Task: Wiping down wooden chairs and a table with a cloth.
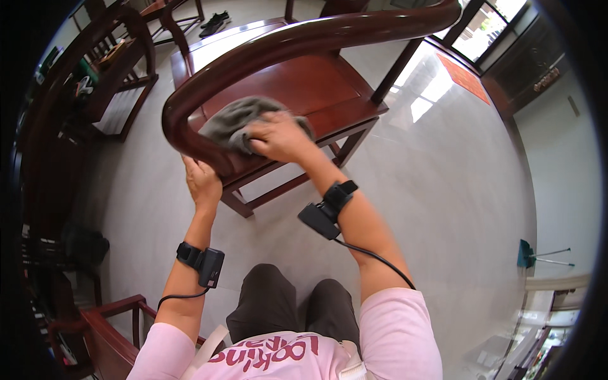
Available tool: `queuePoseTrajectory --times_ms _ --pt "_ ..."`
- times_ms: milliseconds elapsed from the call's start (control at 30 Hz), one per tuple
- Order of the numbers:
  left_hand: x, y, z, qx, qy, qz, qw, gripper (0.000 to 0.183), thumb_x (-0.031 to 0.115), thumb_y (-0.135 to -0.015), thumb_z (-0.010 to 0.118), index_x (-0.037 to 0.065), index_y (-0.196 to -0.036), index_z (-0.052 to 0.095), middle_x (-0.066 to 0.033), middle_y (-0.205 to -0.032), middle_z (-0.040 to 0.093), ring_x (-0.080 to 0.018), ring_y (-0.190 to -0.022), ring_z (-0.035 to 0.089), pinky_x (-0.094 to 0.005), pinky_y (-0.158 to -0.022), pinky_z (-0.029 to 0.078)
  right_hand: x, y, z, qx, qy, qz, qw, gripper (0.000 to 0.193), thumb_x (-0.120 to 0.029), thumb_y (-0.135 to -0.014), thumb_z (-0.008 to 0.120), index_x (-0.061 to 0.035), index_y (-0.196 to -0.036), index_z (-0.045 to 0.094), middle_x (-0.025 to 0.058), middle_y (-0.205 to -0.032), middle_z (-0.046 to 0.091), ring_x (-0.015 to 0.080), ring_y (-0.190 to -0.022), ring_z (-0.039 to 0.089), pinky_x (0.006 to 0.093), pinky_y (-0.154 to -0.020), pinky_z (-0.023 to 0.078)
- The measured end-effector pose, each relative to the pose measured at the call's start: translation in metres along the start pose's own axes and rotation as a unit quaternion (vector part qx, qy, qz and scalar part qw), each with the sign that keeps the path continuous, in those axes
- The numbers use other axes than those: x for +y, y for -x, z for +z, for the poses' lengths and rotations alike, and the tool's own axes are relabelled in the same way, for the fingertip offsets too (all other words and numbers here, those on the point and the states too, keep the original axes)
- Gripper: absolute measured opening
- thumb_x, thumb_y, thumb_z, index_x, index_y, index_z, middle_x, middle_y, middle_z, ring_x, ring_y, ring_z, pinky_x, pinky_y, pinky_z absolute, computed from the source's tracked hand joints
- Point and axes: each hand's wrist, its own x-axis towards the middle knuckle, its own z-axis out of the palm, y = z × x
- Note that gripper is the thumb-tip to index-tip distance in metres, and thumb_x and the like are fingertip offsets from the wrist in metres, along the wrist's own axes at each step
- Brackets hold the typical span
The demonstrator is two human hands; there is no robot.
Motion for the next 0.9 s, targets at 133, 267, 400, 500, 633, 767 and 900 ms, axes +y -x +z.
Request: queuePoseTrajectory --times_ms 133,267,400,500,633,767,900 --pt "0.007 -0.001 -0.003 -0.033 -0.039 -0.007 0.999 0.048 0.010 -0.090 0.037 0.000 -0.137 0.034 -0.0217 -0.133 0.044 -0.0398 -0.120 0.043 -0.0421 -0.099 0.036 0.109 0.055 -0.042 0.083 0.217 0.156 0.960 0.031 -0.025 -0.087 0.052 -0.0145 -0.116 0.055 0.0103 -0.109 0.061 0.0346 -0.103 0.053 0.0469 -0.088 0.042" --pt "0.006 0.000 0.006 -0.040 -0.029 0.023 0.999 0.039 0.011 -0.091 0.037 -0.002 -0.127 0.042 -0.0234 -0.123 0.049 -0.0412 -0.113 0.047 -0.0437 -0.095 0.038 0.154 0.081 -0.042 0.076 0.395 0.271 0.875 0.039 -0.032 -0.087 0.045 -0.0002 -0.106 0.058 0.0137 -0.107 0.062 0.0304 -0.107 0.055 0.0489 -0.090 0.039" --pt "-0.009 -0.003 -0.001 0.034 -0.039 0.068 0.996 0.034 0.014 -0.092 0.038 -0.002 -0.121 0.045 -0.0241 -0.116 0.052 -0.0420 -0.109 0.048 -0.0447 -0.092 0.038 0.040 -0.008 -0.018 -0.102 0.110 0.205 0.967 0.032 -0.032 -0.084 0.052 -0.0101 -0.105 0.061 0.0188 -0.111 0.060 0.0311 -0.108 0.054 0.0496 -0.085 0.038" --pt "0.001 0.001 -0.003 -0.012 0.002 0.047 0.999 0.035 0.018 -0.093 0.038 -0.001 -0.122 0.045 -0.0238 -0.116 0.053 -0.0422 -0.109 0.049 -0.0450 -0.091 0.038 -0.005 -0.040 0.028 -0.081 -0.010 -0.070 0.994 0.041 -0.043 -0.087 0.052 -0.0272 -0.124 0.055 0.0099 -0.129 0.053 0.0315 -0.126 0.041 0.0490 -0.103 0.027" --pt "-0.013 -0.003 -0.002 -0.016 -0.028 0.051 0.998 0.031 0.016 -0.092 0.038 -0.003 -0.114 0.050 -0.0226 -0.109 0.055 -0.0415 -0.103 0.051 -0.0446 -0.090 0.039 0.021 -0.056 0.036 -0.048 0.007 -0.054 0.997 0.041 -0.044 -0.087 0.051 -0.0276 -0.125 0.054 -0.0015 -0.129 0.054 0.0306 -0.124 0.043 0.0491 -0.102 0.028" --pt "-0.012 0.001 0.003 -0.035 -0.042 0.027 0.998 0.030 0.015 -0.092 0.038 -0.006 -0.104 0.055 -0.0225 -0.105 0.056 -0.0413 -0.100 0.051 -0.0441 -0.089 0.039 0.119 -0.018 -0.018 -0.058 0.263 0.123 0.955 0.036 -0.037 -0.089 0.047 -0.0202 -0.120 0.054 0.0068 -0.126 0.054 0.0343 -0.113 0.050 0.0539 -0.093 0.035" --pt "-0.007 0.001 0.001 -0.036 -0.031 0.039 0.998 0.029 0.014 -0.092 0.037 -0.006 -0.100 0.055 -0.0223 -0.102 0.056 -0.0413 -0.098 0.051 -0.0444 -0.088 0.039 0.170 0.048 -0.050 0.056 0.237 0.312 0.918 0.035 -0.027 -0.092 0.042 -0.0117 -0.121 0.052 0.0126 -0.122 0.057 0.0357 -0.119 0.047 0.0498 -0.096 0.035"
